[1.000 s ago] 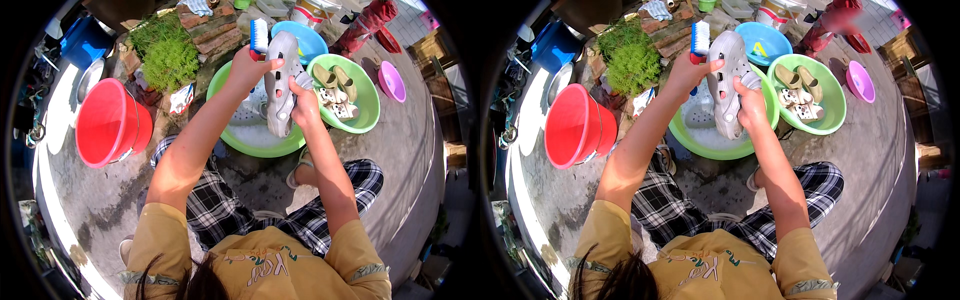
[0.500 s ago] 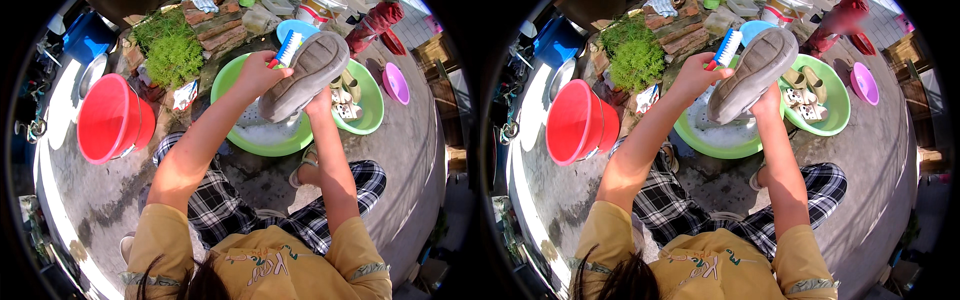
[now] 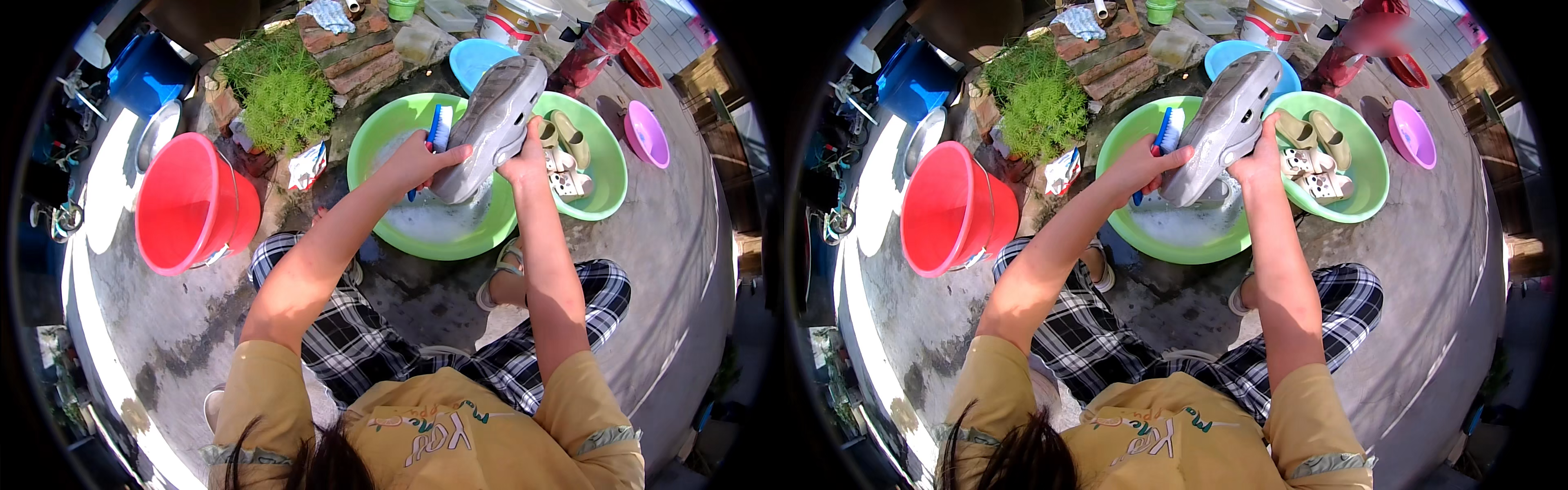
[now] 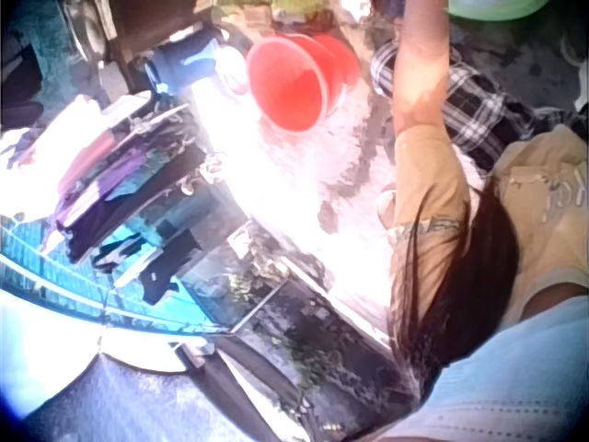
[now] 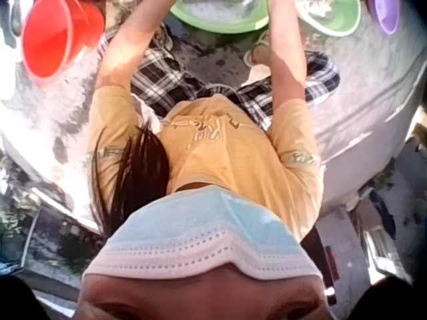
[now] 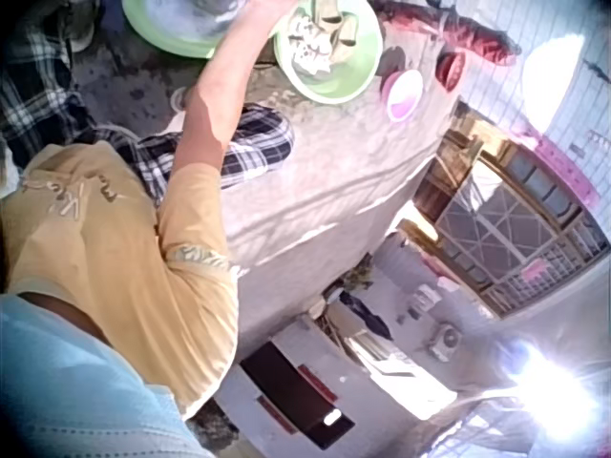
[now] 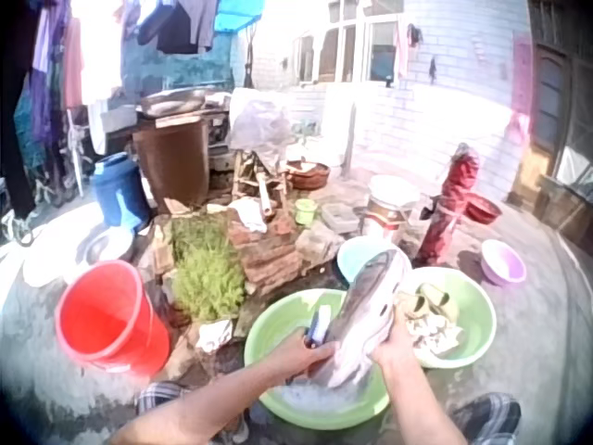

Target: The person scrubs a pair of grey clogs with a blue brush in a green basin filled with soapy water. They scrub the exterior, interior, and sole of the shoes, then rinse them under a running tap and place them in a separate basin.

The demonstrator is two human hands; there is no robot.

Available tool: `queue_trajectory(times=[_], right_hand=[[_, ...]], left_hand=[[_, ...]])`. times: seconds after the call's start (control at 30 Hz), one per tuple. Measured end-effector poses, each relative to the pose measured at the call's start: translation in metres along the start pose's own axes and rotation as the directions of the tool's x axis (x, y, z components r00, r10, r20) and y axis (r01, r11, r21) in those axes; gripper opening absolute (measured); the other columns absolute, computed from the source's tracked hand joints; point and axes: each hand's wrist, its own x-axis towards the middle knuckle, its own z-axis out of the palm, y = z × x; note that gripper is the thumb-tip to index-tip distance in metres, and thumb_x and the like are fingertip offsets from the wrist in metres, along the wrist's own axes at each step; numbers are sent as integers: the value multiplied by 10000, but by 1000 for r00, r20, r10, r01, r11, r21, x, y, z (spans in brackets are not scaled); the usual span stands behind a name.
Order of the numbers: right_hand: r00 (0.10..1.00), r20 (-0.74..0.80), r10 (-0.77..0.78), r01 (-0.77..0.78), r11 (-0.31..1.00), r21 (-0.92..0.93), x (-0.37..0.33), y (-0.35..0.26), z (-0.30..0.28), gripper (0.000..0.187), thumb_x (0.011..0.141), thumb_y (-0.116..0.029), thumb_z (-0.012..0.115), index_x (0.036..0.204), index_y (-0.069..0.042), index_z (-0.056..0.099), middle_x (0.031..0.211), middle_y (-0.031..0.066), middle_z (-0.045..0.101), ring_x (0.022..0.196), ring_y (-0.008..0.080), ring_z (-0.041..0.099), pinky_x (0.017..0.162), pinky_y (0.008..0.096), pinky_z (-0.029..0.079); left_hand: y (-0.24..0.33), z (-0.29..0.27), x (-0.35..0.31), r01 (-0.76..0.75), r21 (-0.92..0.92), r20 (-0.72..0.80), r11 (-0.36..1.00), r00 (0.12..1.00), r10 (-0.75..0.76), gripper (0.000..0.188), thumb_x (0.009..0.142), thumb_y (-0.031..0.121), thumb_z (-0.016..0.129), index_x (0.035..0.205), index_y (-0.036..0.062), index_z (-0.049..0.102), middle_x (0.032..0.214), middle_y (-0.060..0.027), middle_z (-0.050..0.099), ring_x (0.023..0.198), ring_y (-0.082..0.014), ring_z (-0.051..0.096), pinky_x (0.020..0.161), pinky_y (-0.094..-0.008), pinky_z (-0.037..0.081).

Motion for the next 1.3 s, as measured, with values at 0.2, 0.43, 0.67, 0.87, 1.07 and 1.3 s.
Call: queue_trajectory(times=[0.2,0.43,0.67,0.87,1.07,1.3], right_hand=[[997,43,63,-36,881,-472,-39,44,-11,373,839,-293,610,1105,-52,510,1000,72,589,897,199,570,777,332,472],[957,-103,-270,171,817,-551,-16,99,-101,256,823,-235,606,904,3,556,834,95,606,714,187,563,638,308,447],[819,-153,-553,129,437,-890,1,110,-163,377,846,-332,544,744,31,524,654,181,543,613,262,516,606,374,413],[879,-95,-468,167,489,-856,-14,119,-155,303,854,-280,554,765,8,529,676,65,509,624,133,451,579,298,397],[892,-54,-448,255,599,-759,-13,87,-151,250,869,-224,543,750,-5,517,662,14,501,605,81,425,539,252,366],[845,174,-506,348,271,-897,22,58,-102,301,835,-250,553,708,9,468,596,136,502,527,257,469,520,368,368]], left_hand=[[-43,11,3,229,-467,100,854,973,-206,459,766,497,645,770,70,478,526,8,417,411,-69,371,387,-238,296],[-124,12,22,-86,383,-271,920,942,201,432,898,281,488,1217,-10,480,826,-98,615,592,-141,514,546,-264,420],[-113,117,-59,-94,660,-187,746,941,283,414,908,172,432,1242,-72,423,765,-220,576,721,-353,566,658,-410,432],[-105,102,7,12,624,-309,781,922,232,421,912,172,401,1248,-81,401,783,-253,590,739,-430,561,657,-468,433],[-107,137,-29,-8,561,-282,828,939,199,404,908,166,396,1214,-92,442,882,-285,592,859,-397,586,697,-425,450],[-120,117,-13,-79,556,-358,828,876,324,449,896,144,429,1327,38,367,803,-269,592,742,-394,590,624,-416,447]])
